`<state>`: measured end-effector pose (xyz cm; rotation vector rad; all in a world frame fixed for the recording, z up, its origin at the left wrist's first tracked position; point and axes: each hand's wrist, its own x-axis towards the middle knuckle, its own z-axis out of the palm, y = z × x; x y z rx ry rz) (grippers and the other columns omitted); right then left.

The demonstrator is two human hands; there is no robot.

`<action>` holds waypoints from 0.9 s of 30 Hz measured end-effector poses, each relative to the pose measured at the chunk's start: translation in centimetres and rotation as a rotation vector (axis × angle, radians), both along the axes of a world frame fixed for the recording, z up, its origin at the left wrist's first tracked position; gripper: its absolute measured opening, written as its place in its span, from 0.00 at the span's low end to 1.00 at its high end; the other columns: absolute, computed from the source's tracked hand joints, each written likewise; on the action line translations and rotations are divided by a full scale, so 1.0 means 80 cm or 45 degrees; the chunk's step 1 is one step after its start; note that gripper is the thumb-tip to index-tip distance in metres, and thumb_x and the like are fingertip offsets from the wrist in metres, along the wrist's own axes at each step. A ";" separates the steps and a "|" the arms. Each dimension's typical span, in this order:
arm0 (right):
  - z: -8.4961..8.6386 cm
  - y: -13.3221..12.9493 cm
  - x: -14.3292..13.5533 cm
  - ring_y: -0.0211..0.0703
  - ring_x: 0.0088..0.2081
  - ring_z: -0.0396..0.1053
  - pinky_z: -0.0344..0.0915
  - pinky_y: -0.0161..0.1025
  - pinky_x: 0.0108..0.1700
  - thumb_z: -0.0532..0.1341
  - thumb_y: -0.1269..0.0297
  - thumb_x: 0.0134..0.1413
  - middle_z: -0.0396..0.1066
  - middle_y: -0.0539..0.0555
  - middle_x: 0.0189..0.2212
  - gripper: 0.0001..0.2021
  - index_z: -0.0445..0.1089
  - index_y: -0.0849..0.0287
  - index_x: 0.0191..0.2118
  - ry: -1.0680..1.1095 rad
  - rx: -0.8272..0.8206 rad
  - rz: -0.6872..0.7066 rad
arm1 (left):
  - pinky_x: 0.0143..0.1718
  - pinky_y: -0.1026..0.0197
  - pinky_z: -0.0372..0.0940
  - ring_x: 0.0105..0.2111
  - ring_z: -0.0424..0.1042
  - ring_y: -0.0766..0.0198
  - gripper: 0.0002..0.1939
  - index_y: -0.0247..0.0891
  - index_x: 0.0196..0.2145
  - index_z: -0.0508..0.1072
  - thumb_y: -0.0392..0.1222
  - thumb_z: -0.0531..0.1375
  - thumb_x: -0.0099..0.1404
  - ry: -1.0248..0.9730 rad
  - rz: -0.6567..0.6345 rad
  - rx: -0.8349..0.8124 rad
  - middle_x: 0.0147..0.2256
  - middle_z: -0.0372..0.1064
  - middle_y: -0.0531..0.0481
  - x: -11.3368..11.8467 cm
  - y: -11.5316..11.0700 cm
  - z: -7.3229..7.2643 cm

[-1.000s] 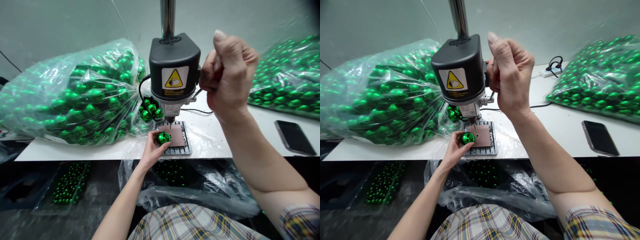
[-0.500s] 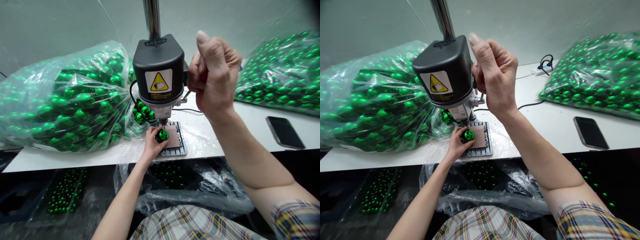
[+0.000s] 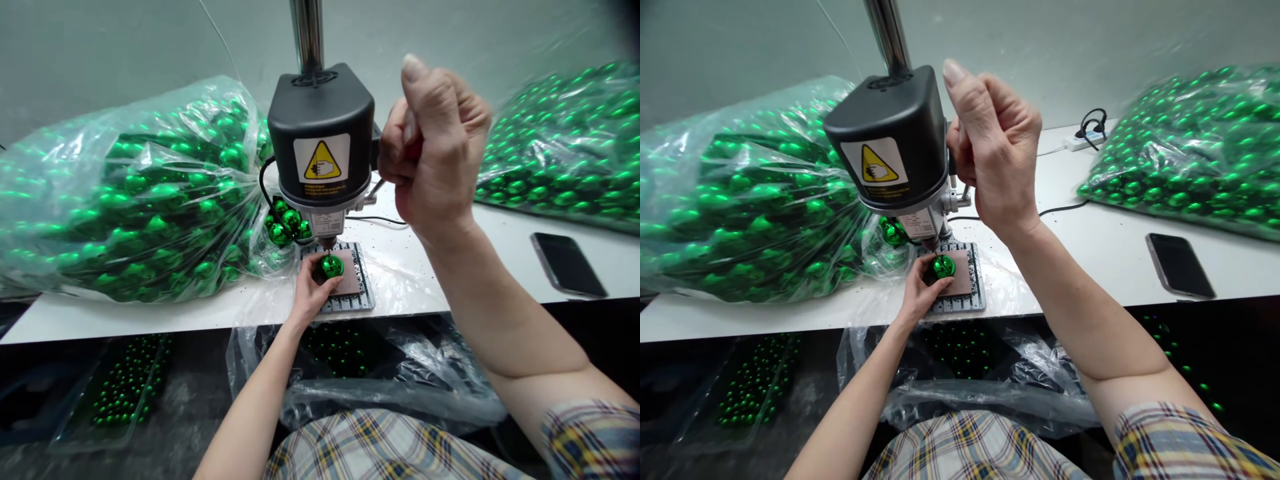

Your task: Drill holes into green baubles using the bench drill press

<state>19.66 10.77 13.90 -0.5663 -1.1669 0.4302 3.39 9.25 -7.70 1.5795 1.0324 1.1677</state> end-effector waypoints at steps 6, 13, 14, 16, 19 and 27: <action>0.001 0.001 0.001 0.31 0.12 0.45 0.42 0.36 0.12 0.65 0.48 0.55 0.51 0.44 0.11 0.28 0.49 0.56 0.18 -0.021 0.029 0.028 | 0.53 0.49 0.68 0.48 0.74 0.54 0.28 0.37 0.48 0.70 0.43 0.72 0.51 0.013 0.050 0.015 0.47 0.74 0.43 0.001 0.000 0.008; -0.020 -0.023 -0.006 0.31 0.11 0.46 0.41 0.39 0.13 0.69 0.60 0.53 0.51 0.45 0.09 0.26 0.54 0.57 0.14 0.033 0.196 -0.002 | 0.53 0.50 0.68 0.47 0.74 0.56 0.27 0.38 0.50 0.71 0.42 0.71 0.53 0.082 0.090 0.059 0.47 0.74 0.44 0.001 -0.003 0.004; -0.024 -0.028 -0.007 0.31 0.11 0.46 0.41 0.40 0.13 0.69 0.60 0.53 0.51 0.45 0.09 0.27 0.54 0.58 0.14 0.024 0.203 -0.025 | 0.53 0.50 0.68 0.47 0.74 0.56 0.27 0.38 0.50 0.71 0.42 0.71 0.53 0.087 0.090 0.061 0.47 0.74 0.44 0.001 -0.002 0.003; -0.033 -0.038 -0.007 0.32 0.11 0.47 0.42 0.41 0.14 0.69 0.60 0.53 0.50 0.46 0.09 0.27 0.53 0.57 0.13 -0.002 0.168 -0.075 | 0.54 0.50 0.68 0.48 0.74 0.56 0.26 0.39 0.49 0.71 0.42 0.71 0.53 0.087 0.094 0.062 0.47 0.74 0.45 0.000 -0.002 0.001; -0.043 -0.047 -0.009 0.32 0.12 0.46 0.42 0.41 0.15 0.67 0.64 0.54 0.49 0.46 0.09 0.27 0.51 0.58 0.13 -0.043 0.110 -0.108 | 0.54 0.51 0.68 0.48 0.74 0.56 0.26 0.39 0.49 0.71 0.42 0.71 0.52 0.080 0.101 0.059 0.47 0.74 0.45 0.000 -0.001 0.000; -0.066 -0.056 -0.006 0.31 0.14 0.44 0.40 0.39 0.19 0.59 0.68 0.57 0.44 0.46 0.12 0.25 0.43 0.59 0.17 -0.181 0.168 -0.093 | 0.53 0.52 0.68 0.47 0.74 0.57 0.27 0.38 0.49 0.71 0.41 0.71 0.53 0.053 0.066 0.042 0.46 0.74 0.45 0.001 0.000 0.002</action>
